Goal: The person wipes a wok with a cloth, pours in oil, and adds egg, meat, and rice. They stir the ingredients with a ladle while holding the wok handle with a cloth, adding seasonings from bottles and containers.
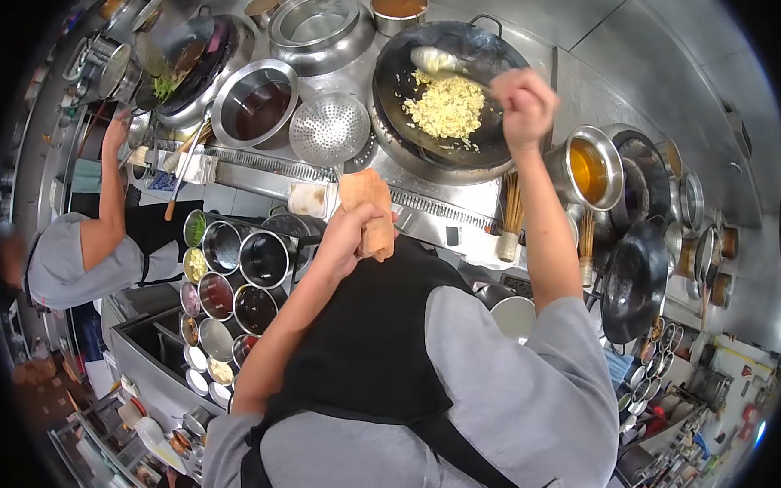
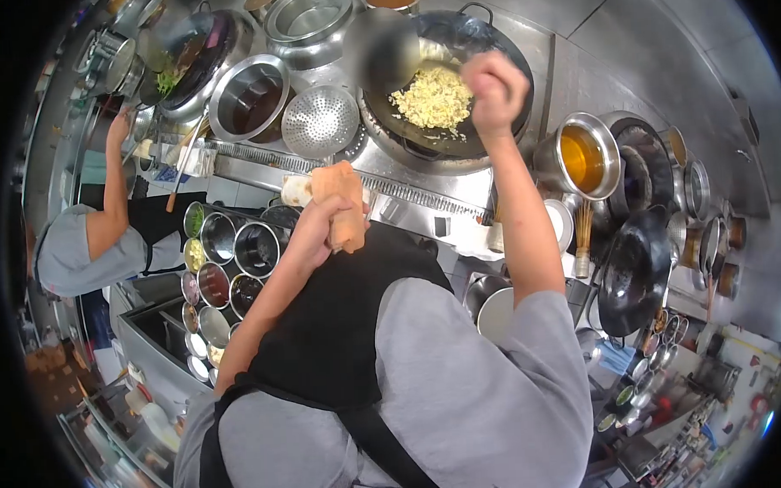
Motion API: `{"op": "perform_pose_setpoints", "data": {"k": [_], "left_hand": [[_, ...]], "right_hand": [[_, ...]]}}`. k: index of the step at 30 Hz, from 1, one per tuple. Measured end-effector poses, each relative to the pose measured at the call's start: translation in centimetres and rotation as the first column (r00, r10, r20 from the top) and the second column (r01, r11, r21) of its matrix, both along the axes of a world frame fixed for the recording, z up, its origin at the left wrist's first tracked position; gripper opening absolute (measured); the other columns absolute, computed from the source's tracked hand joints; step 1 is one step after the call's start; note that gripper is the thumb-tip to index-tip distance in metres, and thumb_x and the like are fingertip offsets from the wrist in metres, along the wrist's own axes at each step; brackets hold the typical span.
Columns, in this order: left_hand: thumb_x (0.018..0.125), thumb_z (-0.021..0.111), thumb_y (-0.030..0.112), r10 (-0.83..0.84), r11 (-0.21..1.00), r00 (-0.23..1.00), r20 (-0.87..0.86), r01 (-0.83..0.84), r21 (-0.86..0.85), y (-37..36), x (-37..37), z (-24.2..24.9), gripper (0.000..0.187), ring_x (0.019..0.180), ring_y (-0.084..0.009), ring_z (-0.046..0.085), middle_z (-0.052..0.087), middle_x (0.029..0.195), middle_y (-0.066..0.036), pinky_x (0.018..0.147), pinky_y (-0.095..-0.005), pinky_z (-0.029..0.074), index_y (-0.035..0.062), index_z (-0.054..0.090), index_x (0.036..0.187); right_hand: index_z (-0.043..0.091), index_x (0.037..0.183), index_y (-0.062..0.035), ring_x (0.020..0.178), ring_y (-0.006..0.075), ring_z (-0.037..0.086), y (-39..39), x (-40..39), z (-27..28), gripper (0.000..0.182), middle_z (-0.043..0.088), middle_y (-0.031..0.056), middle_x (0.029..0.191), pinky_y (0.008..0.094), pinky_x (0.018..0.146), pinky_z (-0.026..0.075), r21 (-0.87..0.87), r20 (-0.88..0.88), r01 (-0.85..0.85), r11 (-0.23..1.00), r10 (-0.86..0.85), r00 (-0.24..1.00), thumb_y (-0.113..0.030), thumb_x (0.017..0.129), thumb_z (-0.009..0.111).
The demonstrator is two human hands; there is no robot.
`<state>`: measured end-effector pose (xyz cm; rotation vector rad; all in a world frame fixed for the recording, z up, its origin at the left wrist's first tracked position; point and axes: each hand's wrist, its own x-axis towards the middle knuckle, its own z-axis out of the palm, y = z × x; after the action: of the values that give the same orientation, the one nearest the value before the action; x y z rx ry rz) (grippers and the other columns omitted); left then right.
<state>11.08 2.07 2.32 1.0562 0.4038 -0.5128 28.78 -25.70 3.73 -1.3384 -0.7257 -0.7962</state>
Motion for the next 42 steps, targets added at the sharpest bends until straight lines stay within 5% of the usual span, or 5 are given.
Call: {"op": "perform_pose_setpoints", "data": {"k": [11,17,33,37,42], "left_hand": [[0.093,0.055,0.032,-0.116,0.993,0.983,-0.145,0.116,-0.008,-3.7,6.8,-9.2,0.042,0.082,-0.0239,0.065,0.063,0.098,-0.014,0.068,-0.0348,0.055,-0.0001,0.049,0.12],[0.094,0.05,0.045,-0.214,0.932,0.971,0.111,0.236,-0.276,-11.9,15.0,-24.8,0.04,0.076,-0.0236,0.067,0.065,0.092,-0.009,0.063,-0.0457,0.056,0.0069,0.055,0.108],[0.092,0.049,0.022,-0.062,0.997,0.793,-0.606,0.019,-0.077,-10.9,7.6,0.8,0.014,0.062,-0.0237,0.058,0.056,0.074,-0.007,0.05,-0.0403,0.044,0.0095,0.052,0.087],[0.095,0.043,0.027,-0.204,0.976,0.978,-0.047,0.2,-0.085,-8.8,4.9,-15.7,0.023,0.052,-0.0234,0.052,0.051,0.064,-0.007,0.047,-0.0386,0.042,0.0095,0.052,0.082],[0.094,0.044,0.024,-0.081,0.994,0.877,-0.474,0.037,-0.102,-7.3,1.1,-17.8,0.021,0.054,-0.0225,0.052,0.05,0.063,-0.005,0.05,-0.0392,0.043,0.0114,0.052,0.079]], "right_hand": [[0.036,0.065,-0.0091,0.046,0.01,0.036,-3.5,-6.0,3.1,0.026,0.04,0.002,0.053,0.0269,0.041,0.029,0.499,-0.335,0.417,0.76,-0.274,0.901,0.003,0.085,0.047],[0.051,0.074,-0.0028,0.054,0.0125,0.047,10.4,-10.9,1.8,0.016,0.057,0.0057,0.065,0.0307,0.049,0.041,-0.026,0.031,0.391,0.92,-0.39,0.92,0.009,0.084,0.053],[0.043,0.066,-0.002,0.048,0.0096,0.04,-1.1,-9.9,9.1,0.02,0.045,0.0028,0.058,0.0257,0.044,0.035,0.459,-0.299,-0.016,0.888,0.171,0.939,0.013,0.079,0.05],[0.046,0.066,-0.001,0.051,0.012,0.049,3.6,-10.2,4.1,0.018,0.048,0.0046,0.059,0.0256,0.047,0.04,0.204,-0.193,0.223,0.953,-0.184,0.964,0.01,0.078,0.053],[0.046,0.064,-0.0019,0.052,0.0105,0.05,2.4,-8.3,5.1,0.021,0.051,0.003,0.061,0.024,0.048,0.04,0.089,-0.038,0.129,0.988,-0.126,0.991,0.006,0.081,0.055]]}}
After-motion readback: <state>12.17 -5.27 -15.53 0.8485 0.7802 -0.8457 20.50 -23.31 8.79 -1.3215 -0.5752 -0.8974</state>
